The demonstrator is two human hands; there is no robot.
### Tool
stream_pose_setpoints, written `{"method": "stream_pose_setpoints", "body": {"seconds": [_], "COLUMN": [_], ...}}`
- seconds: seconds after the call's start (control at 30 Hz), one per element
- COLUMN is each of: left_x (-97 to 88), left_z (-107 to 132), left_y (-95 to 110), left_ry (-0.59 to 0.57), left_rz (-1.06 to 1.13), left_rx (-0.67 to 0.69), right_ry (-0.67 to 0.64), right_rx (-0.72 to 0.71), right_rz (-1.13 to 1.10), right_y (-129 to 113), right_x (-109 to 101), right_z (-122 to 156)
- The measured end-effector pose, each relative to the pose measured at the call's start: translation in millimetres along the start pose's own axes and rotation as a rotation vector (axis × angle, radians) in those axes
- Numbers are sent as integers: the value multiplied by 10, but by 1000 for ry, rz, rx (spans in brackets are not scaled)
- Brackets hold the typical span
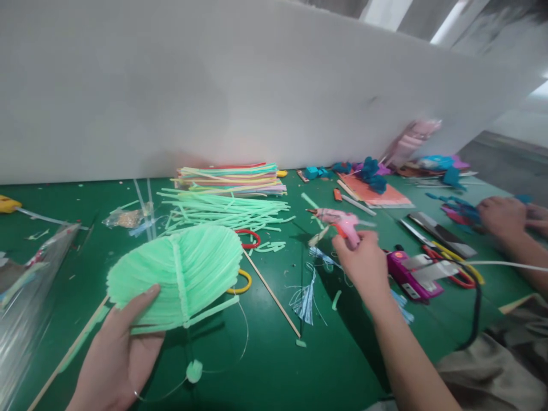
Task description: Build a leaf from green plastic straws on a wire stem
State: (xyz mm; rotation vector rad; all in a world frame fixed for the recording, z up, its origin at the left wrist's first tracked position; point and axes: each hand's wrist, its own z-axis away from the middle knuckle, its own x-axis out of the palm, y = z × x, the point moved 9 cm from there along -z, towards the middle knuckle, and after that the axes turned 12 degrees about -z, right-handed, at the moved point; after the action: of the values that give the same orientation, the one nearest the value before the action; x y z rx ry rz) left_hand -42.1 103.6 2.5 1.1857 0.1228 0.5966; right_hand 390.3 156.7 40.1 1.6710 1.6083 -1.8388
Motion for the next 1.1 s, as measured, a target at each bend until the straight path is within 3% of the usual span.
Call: {"method": "stream_pose_setpoints", "body": {"seconds": [0.07,0.13,0.3,0.4,0.5,0.7,0.9,1.1], "left_x": [5,7,18,-2,-7,0,48,32], "left_z": [10,16,18,6,-15,-14,-17,-45], "left_y": [3,-10,2,-6,-17,-30,-17,-52], "left_ry": [18,34,24,40,38,46,-4,-31], "left_rz": [11,16,16,17,16,29,28,22], "left_rx": [-12,-34,-24,-35,-40,-55,-40,-41], "right_ry": [183,281,245,313,320,117,150,0], "right_rx": [-45,-151,-487,-576,-559,-361,-363,-161], "right_rz": [-96,-120,-140,-136,-113,-71,-93,-122], "right_y": [-78,-201,-458,-448,-391,-265,-318,-223], "right_x": [-236,-324,-109,-94,-87,101,67,200], "right_z": [84,173,272,280,252,188,183,147]}}
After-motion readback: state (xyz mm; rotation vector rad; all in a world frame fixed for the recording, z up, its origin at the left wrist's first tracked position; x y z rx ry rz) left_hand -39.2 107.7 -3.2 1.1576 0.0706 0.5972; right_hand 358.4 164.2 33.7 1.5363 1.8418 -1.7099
